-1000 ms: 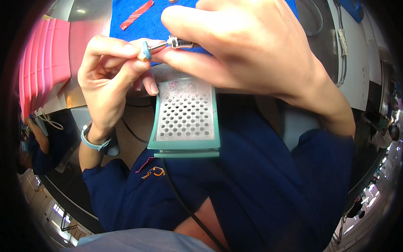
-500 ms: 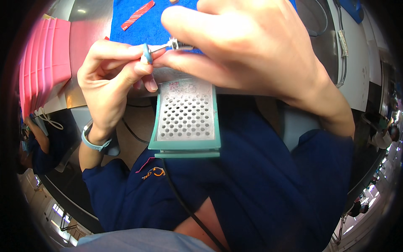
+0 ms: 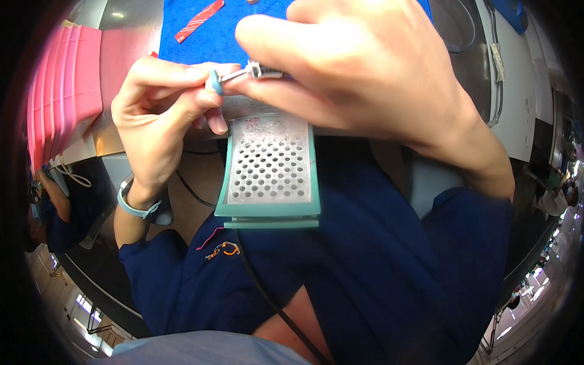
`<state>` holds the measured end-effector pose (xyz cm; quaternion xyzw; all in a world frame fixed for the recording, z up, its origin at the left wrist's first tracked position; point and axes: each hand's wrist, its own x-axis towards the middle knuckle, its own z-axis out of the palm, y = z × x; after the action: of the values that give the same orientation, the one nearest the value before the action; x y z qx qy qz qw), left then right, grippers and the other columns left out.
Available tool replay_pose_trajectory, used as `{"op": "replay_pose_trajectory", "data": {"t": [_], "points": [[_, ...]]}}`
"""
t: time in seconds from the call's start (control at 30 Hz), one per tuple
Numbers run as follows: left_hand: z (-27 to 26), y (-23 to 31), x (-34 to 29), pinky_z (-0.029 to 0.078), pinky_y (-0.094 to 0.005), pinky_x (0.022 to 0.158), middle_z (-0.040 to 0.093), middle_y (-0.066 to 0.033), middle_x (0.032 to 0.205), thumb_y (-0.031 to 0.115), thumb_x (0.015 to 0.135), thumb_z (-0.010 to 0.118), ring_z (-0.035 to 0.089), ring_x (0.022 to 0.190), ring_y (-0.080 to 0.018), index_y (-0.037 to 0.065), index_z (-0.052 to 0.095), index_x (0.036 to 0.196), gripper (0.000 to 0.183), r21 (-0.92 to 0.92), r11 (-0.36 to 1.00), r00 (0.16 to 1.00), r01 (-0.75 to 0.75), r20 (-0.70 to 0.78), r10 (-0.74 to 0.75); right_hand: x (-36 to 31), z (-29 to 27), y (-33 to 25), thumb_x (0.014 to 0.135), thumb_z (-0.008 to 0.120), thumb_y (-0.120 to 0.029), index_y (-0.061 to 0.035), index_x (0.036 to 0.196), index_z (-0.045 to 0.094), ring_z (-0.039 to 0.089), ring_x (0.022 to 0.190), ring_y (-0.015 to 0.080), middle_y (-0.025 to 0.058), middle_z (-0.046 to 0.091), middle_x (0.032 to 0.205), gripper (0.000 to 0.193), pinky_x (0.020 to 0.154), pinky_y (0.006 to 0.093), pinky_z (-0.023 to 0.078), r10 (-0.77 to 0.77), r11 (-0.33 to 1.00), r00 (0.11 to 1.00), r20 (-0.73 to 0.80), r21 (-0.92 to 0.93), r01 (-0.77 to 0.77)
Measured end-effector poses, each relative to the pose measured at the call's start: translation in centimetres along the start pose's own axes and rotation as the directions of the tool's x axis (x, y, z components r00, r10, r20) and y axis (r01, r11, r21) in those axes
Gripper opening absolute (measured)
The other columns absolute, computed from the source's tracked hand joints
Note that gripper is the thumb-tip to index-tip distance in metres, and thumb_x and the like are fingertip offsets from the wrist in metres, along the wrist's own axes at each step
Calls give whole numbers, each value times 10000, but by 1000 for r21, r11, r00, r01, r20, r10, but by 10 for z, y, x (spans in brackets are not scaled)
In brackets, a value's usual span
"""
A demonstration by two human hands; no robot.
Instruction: The person grinds a dental crown using a rotary tool and fits it onto a dental model by hand. They repeatedly polish the crown with the rotary tool and assemble it onto the model by hand.
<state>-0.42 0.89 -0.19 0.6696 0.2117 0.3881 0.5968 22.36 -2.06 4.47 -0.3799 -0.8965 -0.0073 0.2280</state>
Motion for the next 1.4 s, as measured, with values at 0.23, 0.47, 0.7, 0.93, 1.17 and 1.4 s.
{"op": "replay_pose_trajectory", "data": {"t": [0.23,0.47,0.7,0.93,1.17,1.4], "points": [[1,0,-1,543,-239,541,676,-254,985,-126,854,598,646,608,-164,-37,527,980,170,-2,1000,1000,-8,-19,8,0,-2,0,629,790,-118,-14,872,619,550,503,217,76,547,655,315,440,313,412,-4,1000,999,53,-18,5],[3,1,-2,540,-233,542,675,-172,862,-128,829,628,648,613,-162,-37,554,972,184,-44,999,998,5,-66,-8,5,-6,4,644,802,-153,-16,876,622,514,479,206,58,505,623,324,431,304,400,4,998,995,105,-64,2],[2,1,0,539,-229,543,675,-168,857,-130,827,629,649,616,-157,-40,561,967,180,-23,1000,999,-18,-34,18,1,-1,-1,643,803,-156,-20,870,624,524,485,200,57,511,624,320,434,299,407,-24,998,1000,-15,-57,23],[1,2,-2,532,-227,529,677,-170,858,-132,826,629,650,613,-159,-39,563,968,182,-6,1000,999,10,-47,-10,6,-11,4,695,790,-248,-64,842,630,499,430,153,13,465,581,285,390,274,392,-81,988,995,57,-125,88],[4,2,0,525,-222,520,673,-153,840,-129,824,633,655,617,-158,-39,571,965,178,-24,1000,998,-8,-56,7,1,-1,-1,624,795,-147,-27,849,628,536,483,192,51,521,623,305,435,296,416,-37,998,999,-33,-61,34],[2,2,0,524,-220,520,678,-157,854,-122,823,640,656,619,-158,-39,569,960,175,5,1000,1000,-9,-25,9,0,0,1,620,803,-162,-27,856,627,529,481,195,51,522,623,324,428,304,405,-46,997,999,-25,-64,45]]}}
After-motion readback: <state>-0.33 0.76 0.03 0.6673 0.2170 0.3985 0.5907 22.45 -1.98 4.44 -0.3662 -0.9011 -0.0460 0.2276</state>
